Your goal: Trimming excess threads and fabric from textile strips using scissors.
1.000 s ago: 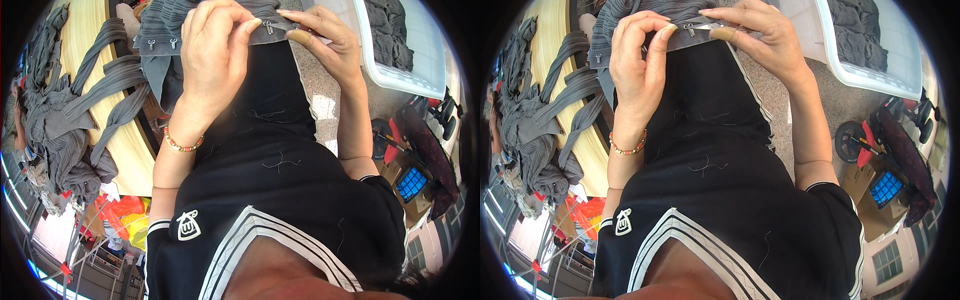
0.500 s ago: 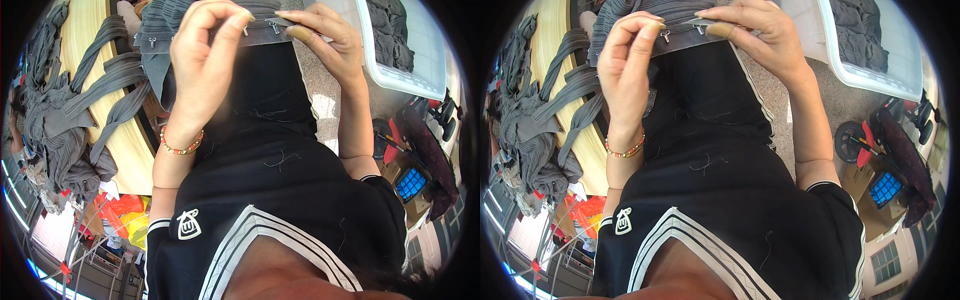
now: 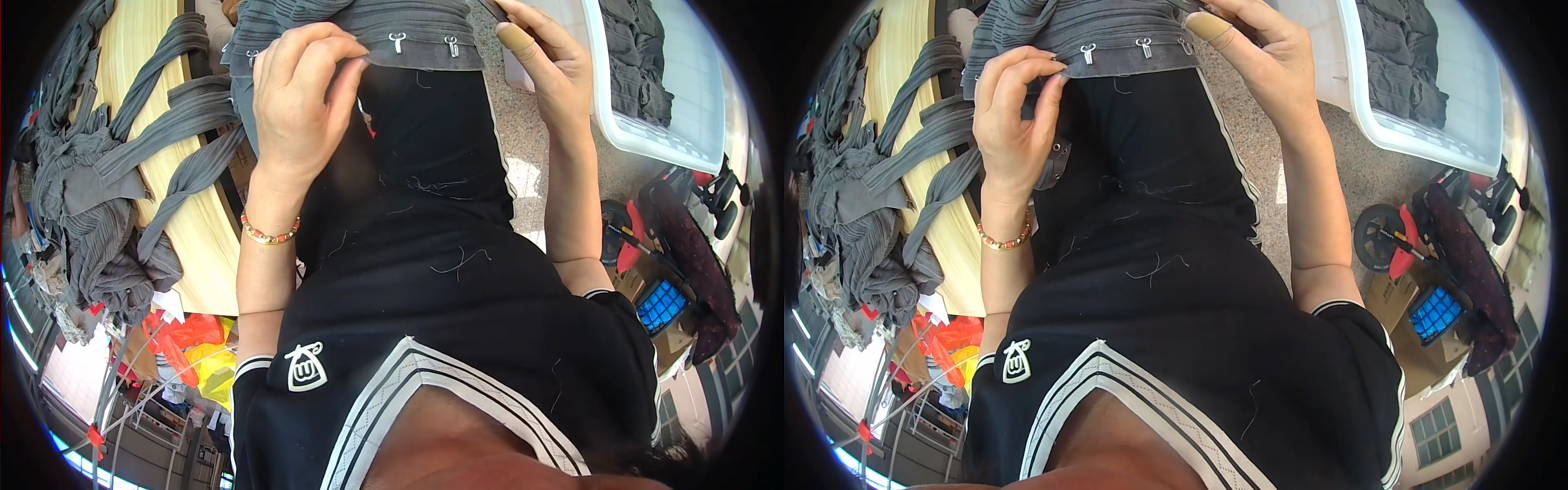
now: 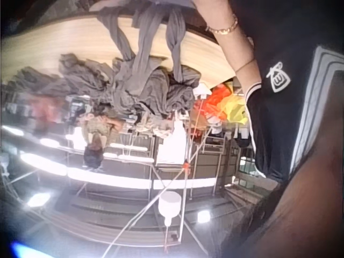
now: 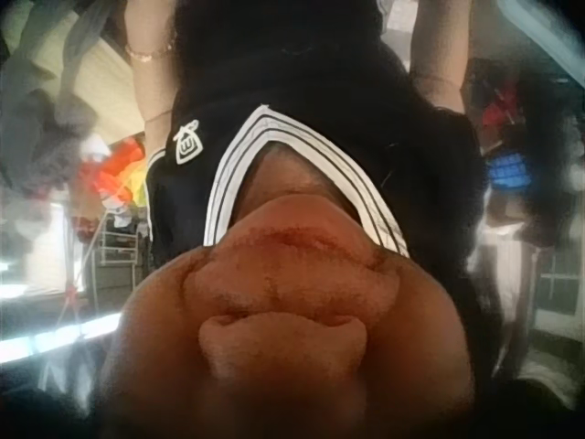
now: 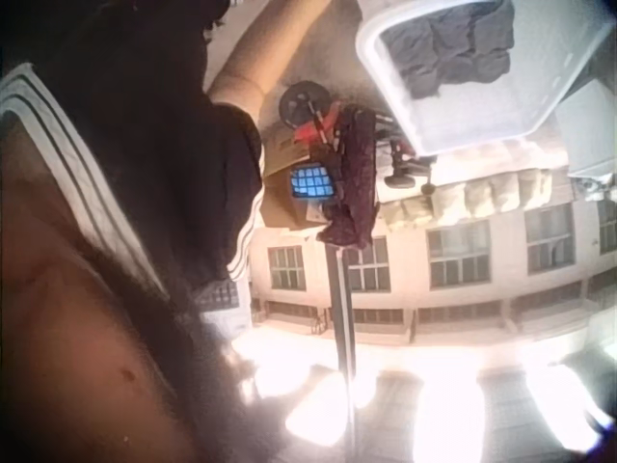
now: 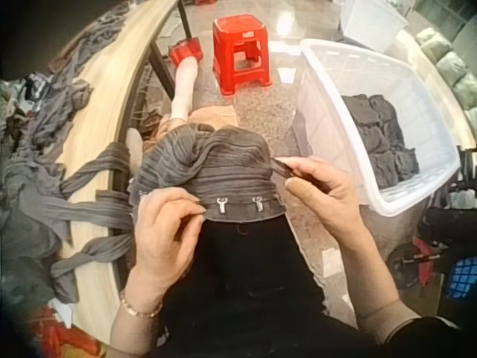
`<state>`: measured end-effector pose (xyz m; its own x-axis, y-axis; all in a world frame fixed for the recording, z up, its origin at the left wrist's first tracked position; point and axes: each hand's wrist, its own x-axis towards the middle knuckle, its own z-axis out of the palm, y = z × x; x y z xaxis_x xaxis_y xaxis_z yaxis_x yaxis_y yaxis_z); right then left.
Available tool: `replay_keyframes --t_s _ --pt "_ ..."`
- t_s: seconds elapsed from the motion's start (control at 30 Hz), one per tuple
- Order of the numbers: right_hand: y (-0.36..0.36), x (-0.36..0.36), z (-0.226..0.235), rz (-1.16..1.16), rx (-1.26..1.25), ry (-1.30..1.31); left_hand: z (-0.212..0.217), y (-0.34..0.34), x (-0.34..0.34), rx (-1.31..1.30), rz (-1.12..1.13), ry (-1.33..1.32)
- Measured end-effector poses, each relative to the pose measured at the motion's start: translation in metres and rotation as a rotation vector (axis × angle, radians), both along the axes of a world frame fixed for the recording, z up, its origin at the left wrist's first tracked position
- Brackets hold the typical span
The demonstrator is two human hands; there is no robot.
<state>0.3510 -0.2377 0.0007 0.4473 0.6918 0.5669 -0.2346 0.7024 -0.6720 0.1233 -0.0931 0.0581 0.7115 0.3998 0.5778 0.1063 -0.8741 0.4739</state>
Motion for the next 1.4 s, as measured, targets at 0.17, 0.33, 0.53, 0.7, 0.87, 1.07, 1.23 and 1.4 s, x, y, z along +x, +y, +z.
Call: replay_keyframes --t_s 0.17,0.33,0.53,0.7,0.87,1.07,1.23,1.4 --pt "0.021 -0.011 0.015 0.065 0.059 0.041 -0.007 0.02 -0.014 0.137 0.092 0.061" --pt "0.023 0.003 -0.001 0.055 -0.299 0.0 -0.019 0.032 -0.02 0.151 0.178 0.105" --pt "0.031 -0.013 0.056 -0.179 -0.808 -0.174 -0.003 0.017 -0.018 0.089 0.202 0.233" --pt "0.023 -0.015 0.056 -0.274 -0.668 -0.337 0.028 -0.001 -0.013 -0.012 0.127 0.126" --pt "0.005 -0.018 0.066 -0.282 -0.778 -0.353 0.035 -0.002 0.006 -0.091 -0.054 0.034" --pt "-0.016 -0.009 0.067 -0.279 -0.709 -0.669 -0.002 0.011 0.041 -0.029 -0.28 -0.458" --pt "-0.025 -0.009 0.062 -0.279 -0.68 -0.831 0.052 -0.001 0.023 -0.105 -0.128 0.237" --pt "-0.025 -0.011 0.066 -0.327 -0.656 -0.939 0.003 0.009 0.038 0.088 -0.248 -0.349"
